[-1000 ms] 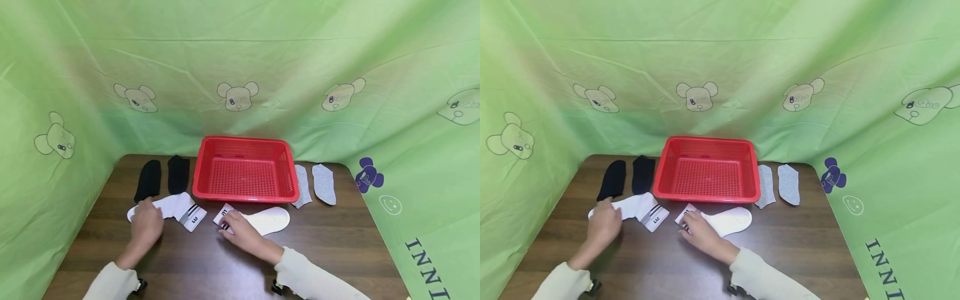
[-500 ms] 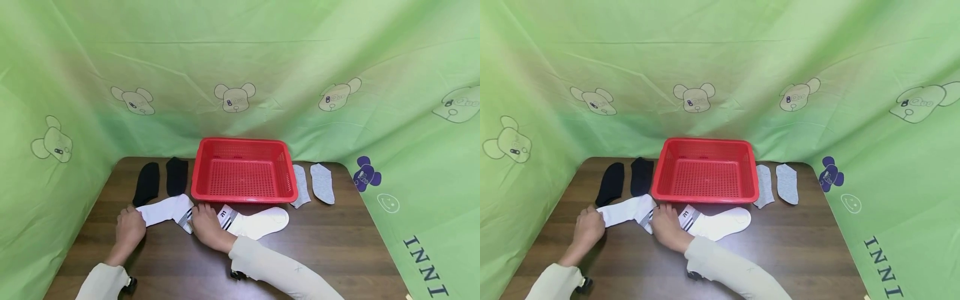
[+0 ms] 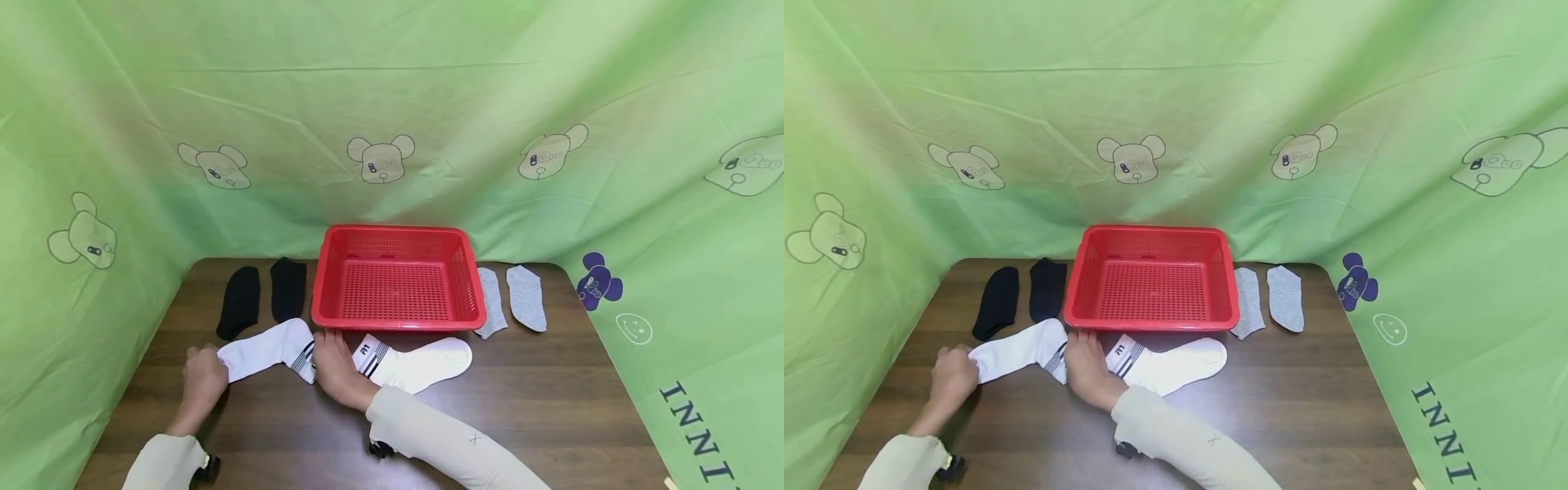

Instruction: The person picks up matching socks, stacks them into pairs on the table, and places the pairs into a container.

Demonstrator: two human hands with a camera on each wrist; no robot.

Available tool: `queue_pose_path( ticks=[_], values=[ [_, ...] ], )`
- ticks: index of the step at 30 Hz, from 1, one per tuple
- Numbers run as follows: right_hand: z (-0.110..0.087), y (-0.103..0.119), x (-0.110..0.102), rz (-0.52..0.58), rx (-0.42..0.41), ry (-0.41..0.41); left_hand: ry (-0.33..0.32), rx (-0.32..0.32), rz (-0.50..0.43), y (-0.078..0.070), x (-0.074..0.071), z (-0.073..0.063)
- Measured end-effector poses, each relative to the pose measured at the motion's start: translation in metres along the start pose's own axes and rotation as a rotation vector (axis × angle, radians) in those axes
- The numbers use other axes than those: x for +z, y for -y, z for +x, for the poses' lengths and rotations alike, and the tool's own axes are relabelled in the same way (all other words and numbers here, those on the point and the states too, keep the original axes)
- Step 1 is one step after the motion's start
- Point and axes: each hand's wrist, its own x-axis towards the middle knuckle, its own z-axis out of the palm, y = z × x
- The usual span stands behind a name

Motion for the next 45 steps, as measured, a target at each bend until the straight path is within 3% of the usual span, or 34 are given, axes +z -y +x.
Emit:
queue_pose_path(
  ticks=[6, 11, 17, 19, 27, 33, 39, 45],
  values=[
    [-0.004, -0.005, -0.013, 0.209, 0.013, 0.054, 0.073, -0.107, -0.126, 0.004, -0.014, 0.005],
    [-0.019, -0.013, -0.032, 0.345, -0.007, 0.077, 0.141, -0.131, -0.255, 0.001, -0.029, 0.002],
    [-0.046, -0.035, -0.060, 0.489, 0.024, 0.078, 0.352, -0.188, -0.569, -0.019, -0.033, -0.010],
    [-0.058, -0.046, -0.068, 0.527, 0.034, 0.082, 0.406, -0.195, -0.634, -0.029, -0.032, -0.017],
    [-0.114, -0.096, -0.099, 0.594, 0.004, 0.100, 0.552, -0.103, -0.763, -0.072, -0.019, -0.040],
    [-0.152, -0.125, -0.118, 0.577, -0.043, 0.054, 0.658, 0.012, -0.760, -0.102, -0.004, -0.058],
    [-0.173, -0.150, -0.132, 0.500, -0.082, 0.011, 0.681, 0.095, -0.777, -0.130, 0.017, -0.072],
    [-0.188, -0.169, -0.132, 0.434, -0.096, -0.019, 0.637, 0.210, -0.730, -0.146, 0.039, -0.085]
  ],
)
